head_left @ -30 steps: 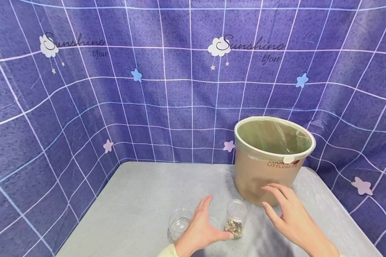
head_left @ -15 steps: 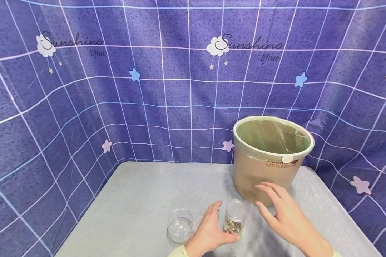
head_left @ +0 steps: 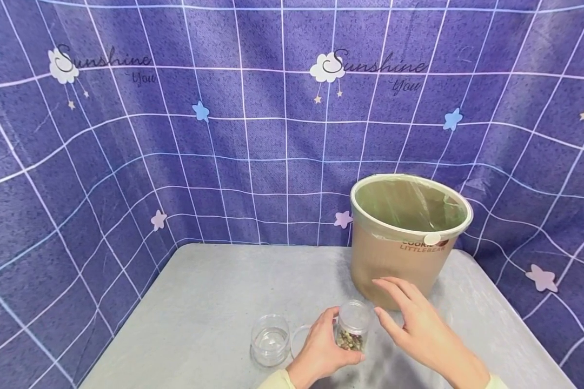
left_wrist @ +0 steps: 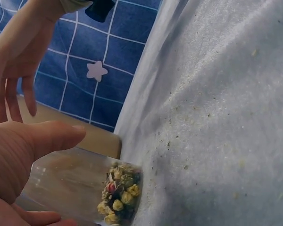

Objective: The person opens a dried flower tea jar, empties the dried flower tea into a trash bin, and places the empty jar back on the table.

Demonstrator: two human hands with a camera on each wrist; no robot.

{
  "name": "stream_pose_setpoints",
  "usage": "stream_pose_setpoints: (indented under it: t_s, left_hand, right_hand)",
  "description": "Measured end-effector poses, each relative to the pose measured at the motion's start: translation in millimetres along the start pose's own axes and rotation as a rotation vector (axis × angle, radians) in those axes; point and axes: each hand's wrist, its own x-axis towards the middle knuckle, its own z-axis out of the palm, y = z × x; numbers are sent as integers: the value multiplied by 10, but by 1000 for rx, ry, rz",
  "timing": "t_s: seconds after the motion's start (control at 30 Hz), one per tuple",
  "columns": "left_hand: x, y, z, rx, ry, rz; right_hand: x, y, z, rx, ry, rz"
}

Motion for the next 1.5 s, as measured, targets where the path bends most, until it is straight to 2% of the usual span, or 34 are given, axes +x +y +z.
stream_pose_setpoints:
  t_s: [0.23, 0.33, 0.53, 0.7, 0.97, 1.33, 1.5]
  left_hand:
    - [36, -32, 93, 9, 6, 4]
    - [54, -50, 118, 0, -3, -20]
    - [76, -85, 148, -6, -22, -54]
    - [105, -134, 164, 4, -26, -38]
    - [149, -144, 158, 49, -2, 14]
    - [192, -87, 77, 33, -18, -32]
    - [207, -40, 34, 41, 19, -13]
  right_hand:
    - [-17, -35, 77, 19, -26, -23]
    - [-21, -36, 90, 22, -32, -19]
    - [-34, -27, 94, 16, 6, -33]
    - [-42, -9, 94, 17, 10, -36]
    - [-11, 42, 90, 27, 27, -49]
    - [16, 74, 48, 26, -9, -20]
    - [11, 83, 33, 27, -18, -9]
